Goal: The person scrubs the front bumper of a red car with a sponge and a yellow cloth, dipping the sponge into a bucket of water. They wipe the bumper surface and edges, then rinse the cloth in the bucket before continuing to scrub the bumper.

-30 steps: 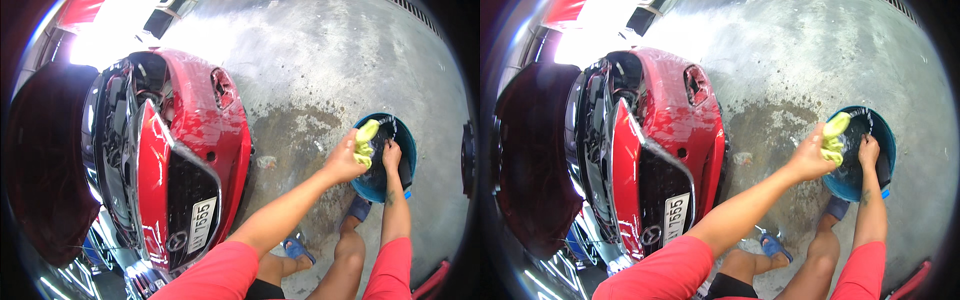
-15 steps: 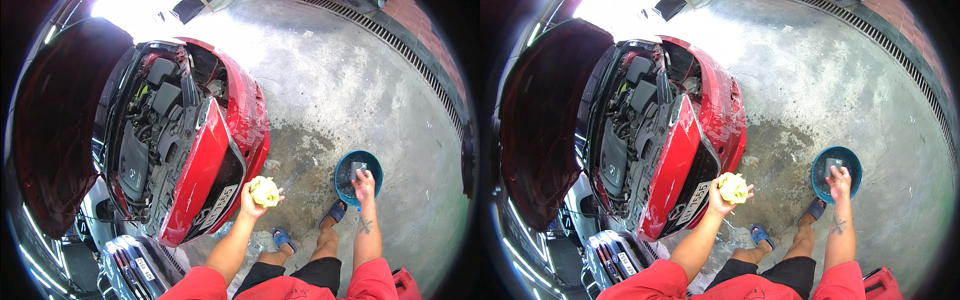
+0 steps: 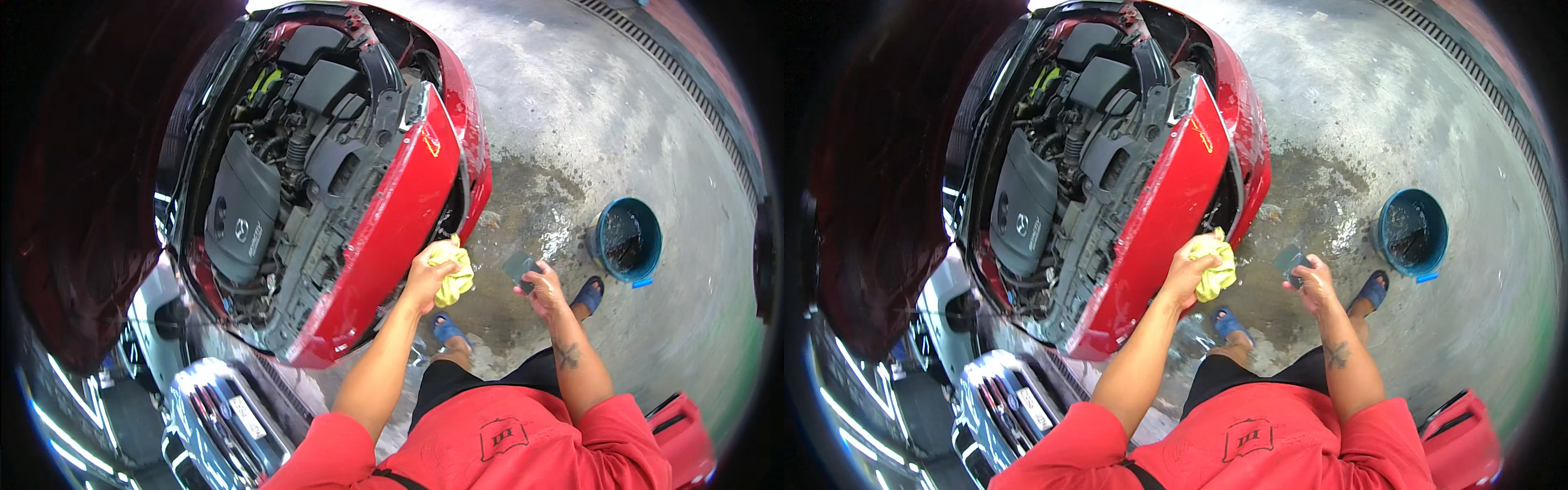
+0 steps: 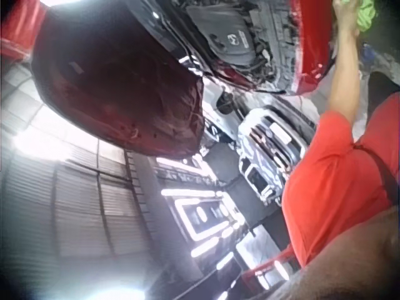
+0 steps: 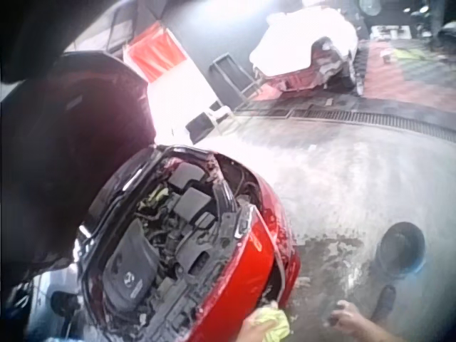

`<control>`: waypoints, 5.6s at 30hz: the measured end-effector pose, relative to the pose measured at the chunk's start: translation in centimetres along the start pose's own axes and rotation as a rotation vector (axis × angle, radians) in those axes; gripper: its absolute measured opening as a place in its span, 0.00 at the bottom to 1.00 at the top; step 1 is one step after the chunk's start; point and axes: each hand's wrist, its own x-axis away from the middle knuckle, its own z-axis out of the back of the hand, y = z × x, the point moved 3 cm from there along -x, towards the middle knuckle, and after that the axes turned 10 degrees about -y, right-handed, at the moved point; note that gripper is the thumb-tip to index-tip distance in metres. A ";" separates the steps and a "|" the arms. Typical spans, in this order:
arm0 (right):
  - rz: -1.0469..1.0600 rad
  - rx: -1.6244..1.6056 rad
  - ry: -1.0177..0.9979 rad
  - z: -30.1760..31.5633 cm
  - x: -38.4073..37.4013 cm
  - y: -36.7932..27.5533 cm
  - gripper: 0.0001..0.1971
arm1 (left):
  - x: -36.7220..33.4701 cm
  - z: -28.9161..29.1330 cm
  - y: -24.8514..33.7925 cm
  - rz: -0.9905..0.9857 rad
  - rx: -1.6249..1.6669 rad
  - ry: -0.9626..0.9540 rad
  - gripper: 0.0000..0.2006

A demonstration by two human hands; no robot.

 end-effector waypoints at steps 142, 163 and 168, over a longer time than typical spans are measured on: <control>0.800 1.416 0.513 -25.5 -19.6 -11.1 0.29 | 3.4 24.4 3.0 -0.836 -1.630 0.168 0.28; 0.780 1.178 0.598 -29.5 -10.3 10.6 0.32 | 3.0 22.4 2.5 -0.959 -1.626 0.200 0.31; 0.576 1.334 0.295 -36.5 -1.4 27.4 0.36 | 3.4 24.5 3.7 -0.942 -1.627 0.255 0.31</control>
